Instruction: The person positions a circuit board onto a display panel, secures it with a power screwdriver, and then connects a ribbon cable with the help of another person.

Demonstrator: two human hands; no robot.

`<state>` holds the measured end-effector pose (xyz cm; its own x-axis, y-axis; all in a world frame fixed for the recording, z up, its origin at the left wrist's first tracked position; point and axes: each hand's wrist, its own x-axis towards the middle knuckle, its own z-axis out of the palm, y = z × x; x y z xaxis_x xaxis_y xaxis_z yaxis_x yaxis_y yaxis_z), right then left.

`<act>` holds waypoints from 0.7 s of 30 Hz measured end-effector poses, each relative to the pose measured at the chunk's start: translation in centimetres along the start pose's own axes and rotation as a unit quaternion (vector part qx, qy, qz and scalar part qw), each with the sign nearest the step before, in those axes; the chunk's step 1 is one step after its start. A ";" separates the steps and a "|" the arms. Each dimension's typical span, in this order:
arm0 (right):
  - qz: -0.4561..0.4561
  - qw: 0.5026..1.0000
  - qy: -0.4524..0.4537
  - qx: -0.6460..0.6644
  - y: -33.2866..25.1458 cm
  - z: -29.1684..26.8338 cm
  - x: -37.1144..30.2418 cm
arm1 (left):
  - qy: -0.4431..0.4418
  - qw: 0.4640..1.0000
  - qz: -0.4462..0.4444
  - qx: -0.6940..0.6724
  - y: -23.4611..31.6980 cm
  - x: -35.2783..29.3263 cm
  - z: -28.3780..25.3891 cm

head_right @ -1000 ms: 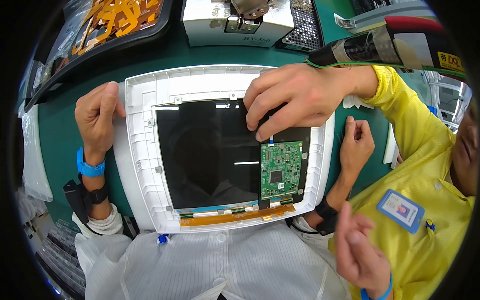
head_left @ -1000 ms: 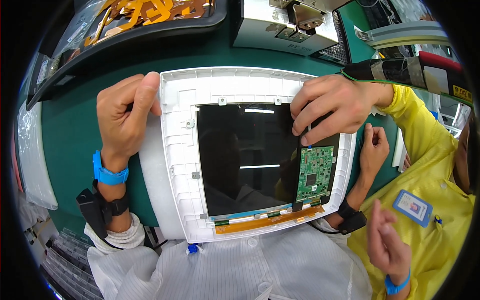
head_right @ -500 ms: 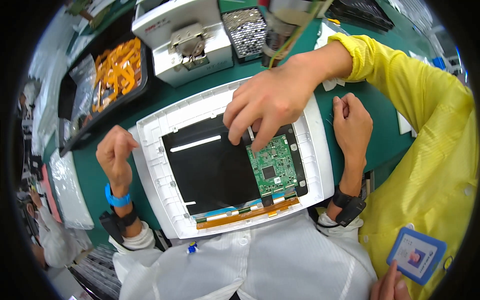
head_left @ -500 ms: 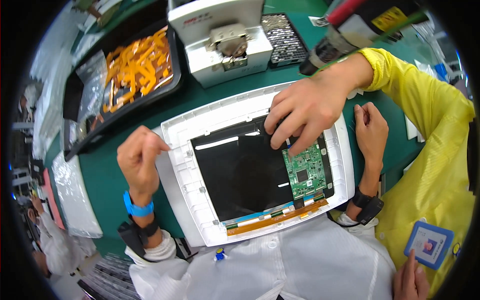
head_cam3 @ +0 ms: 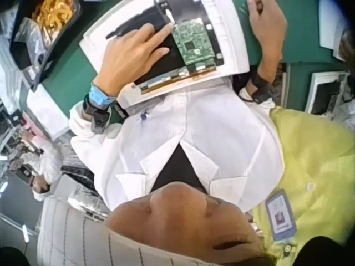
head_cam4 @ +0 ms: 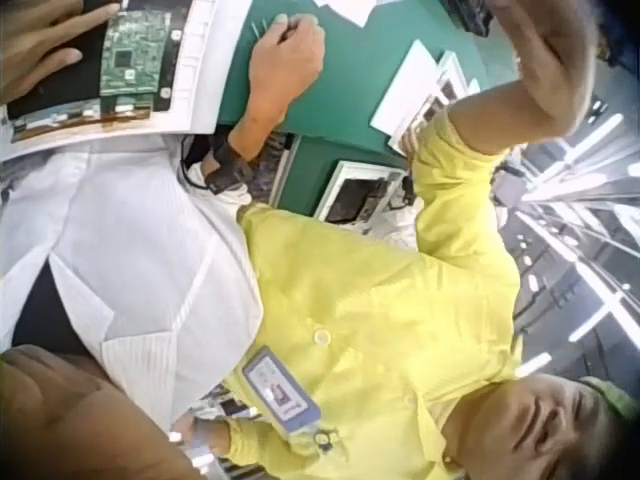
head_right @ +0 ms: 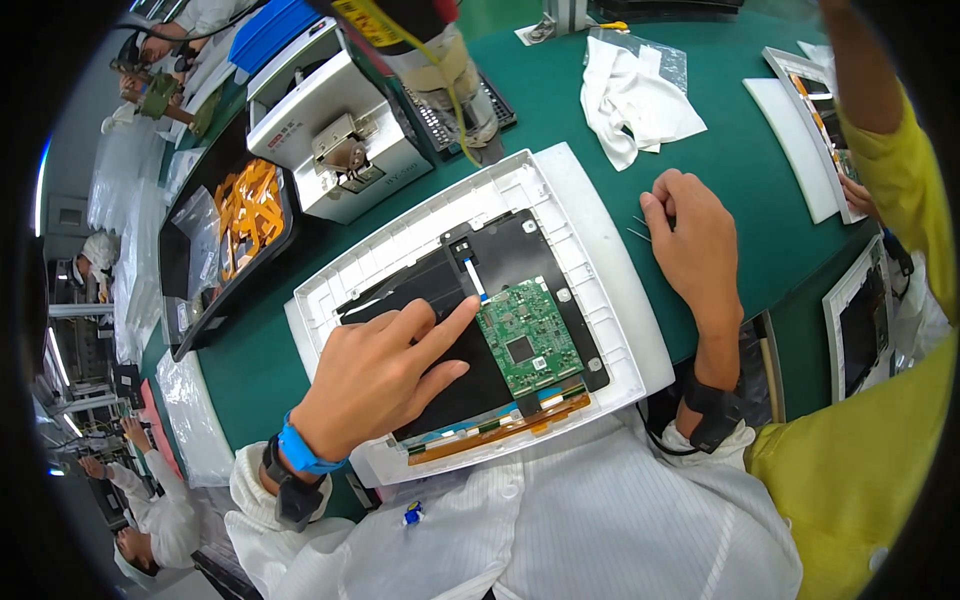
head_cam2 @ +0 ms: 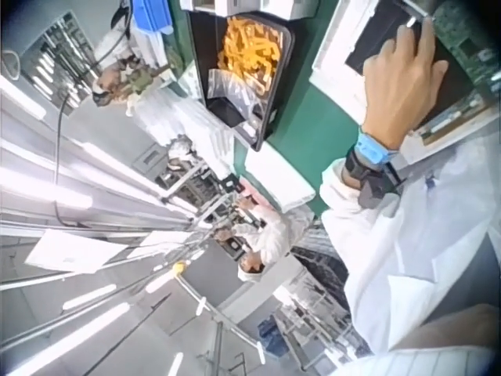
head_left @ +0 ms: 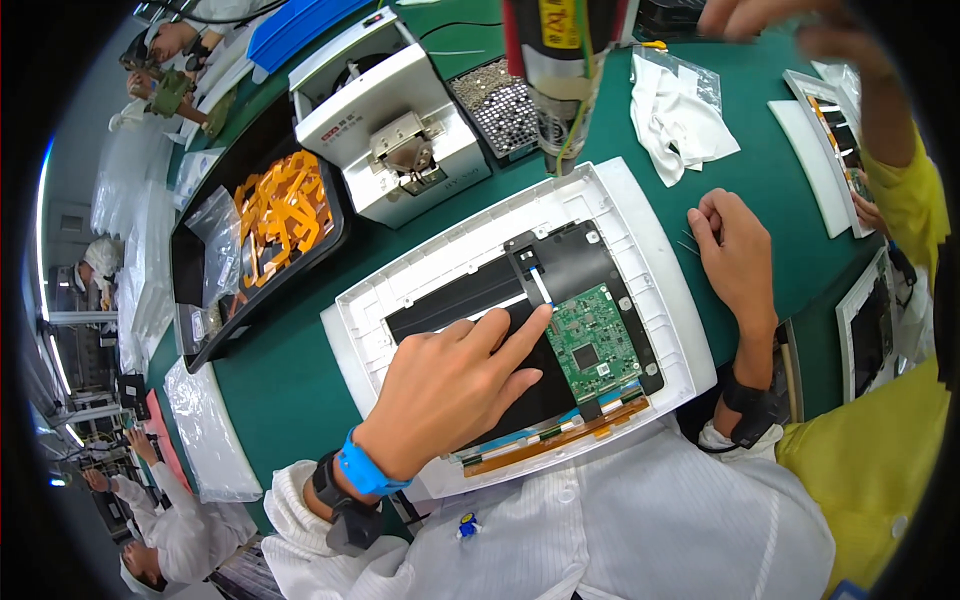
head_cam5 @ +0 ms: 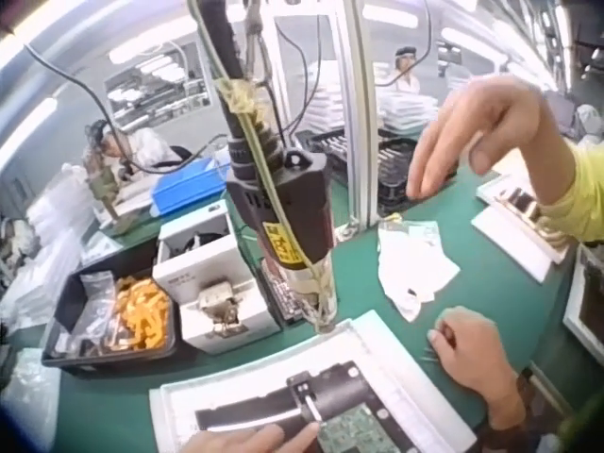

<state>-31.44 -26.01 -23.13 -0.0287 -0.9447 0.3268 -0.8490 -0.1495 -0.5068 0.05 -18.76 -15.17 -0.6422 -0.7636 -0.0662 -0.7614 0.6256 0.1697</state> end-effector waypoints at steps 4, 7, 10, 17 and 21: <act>-0.005 1.000 -0.003 -0.007 0.2 0.1 0.0 | -0.010 1.000 0.009 0.015 0.1 0.9 0.9; -0.017 1.000 -0.018 0.000 0.3 0.1 0.3 | -0.018 1.000 -0.008 0.018 0.2 0.8 1.2; -0.009 0.999 -0.035 -0.003 0.0 -0.4 0.5 | -0.014 0.999 0.001 0.047 0.6 0.7 1.5; -0.015 0.998 -0.061 -0.007 0.1 -1.0 0.6 | -0.028 0.999 -0.019 -0.020 0.4 0.3 1.0; 0.020 0.994 -0.106 0.016 0.0 -1.9 1.1 | 0.065 0.989 -0.091 -0.099 -3.2 -1.1 -0.2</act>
<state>-32.44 -26.52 -21.22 0.0526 -0.9900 0.1309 -0.8319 -0.1160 -0.5427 3.22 -19.94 -15.49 -0.4704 -0.8824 0.0110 -0.8223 0.4428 0.3573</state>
